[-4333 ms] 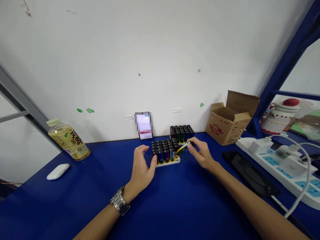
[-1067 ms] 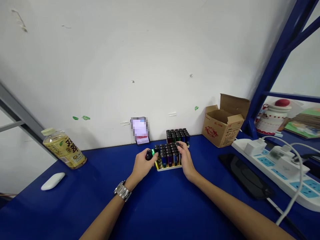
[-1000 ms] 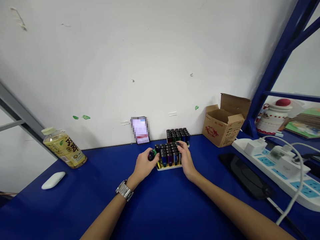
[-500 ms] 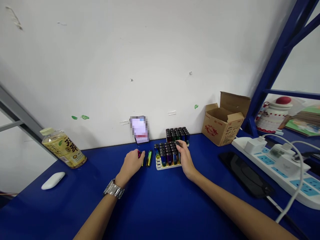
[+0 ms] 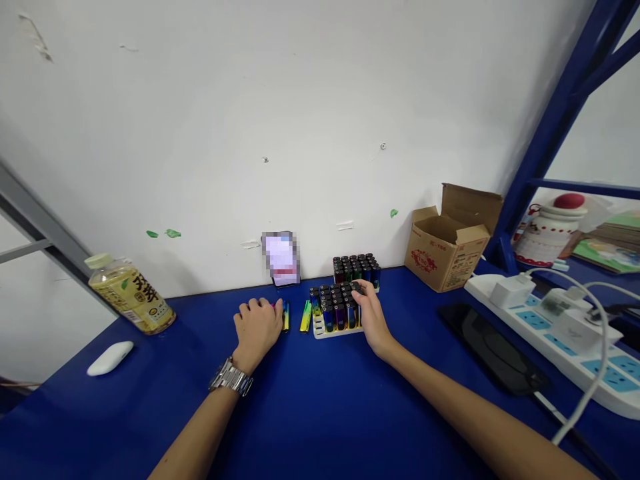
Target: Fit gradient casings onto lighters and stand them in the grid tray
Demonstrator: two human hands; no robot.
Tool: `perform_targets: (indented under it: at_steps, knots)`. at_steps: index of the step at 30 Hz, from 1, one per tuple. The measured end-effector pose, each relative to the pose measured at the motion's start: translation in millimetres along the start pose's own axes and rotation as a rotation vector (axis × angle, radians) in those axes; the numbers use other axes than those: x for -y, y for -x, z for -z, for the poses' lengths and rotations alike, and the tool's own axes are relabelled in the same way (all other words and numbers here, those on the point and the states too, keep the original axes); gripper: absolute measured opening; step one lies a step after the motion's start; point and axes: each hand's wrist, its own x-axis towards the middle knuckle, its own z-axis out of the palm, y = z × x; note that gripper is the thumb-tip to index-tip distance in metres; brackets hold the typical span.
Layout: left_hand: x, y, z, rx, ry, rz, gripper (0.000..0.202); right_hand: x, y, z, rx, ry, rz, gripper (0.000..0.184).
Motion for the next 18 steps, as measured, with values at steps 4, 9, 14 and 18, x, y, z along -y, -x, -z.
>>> perform_targets:
  at_steps: [4,9,14,18]
  knots:
    - [-10,11,-14.8,0.002,0.167,-0.080,0.062,1,0,0,0.000,-0.007,-0.003,0.028]
    - [-22,22,-23.4,0.015,0.248,-0.290,0.054,3,0,0,-0.005,-0.026,0.002,0.028]
    - [-18,9,-24.8,0.049,0.240,-0.344,0.053,5,1,0,0.001,-0.010,-0.003,0.028]
    - [-10,-3,-24.5,-0.006,0.310,-0.290,0.051,5,0,0,0.001,-0.010,-0.006,0.029]
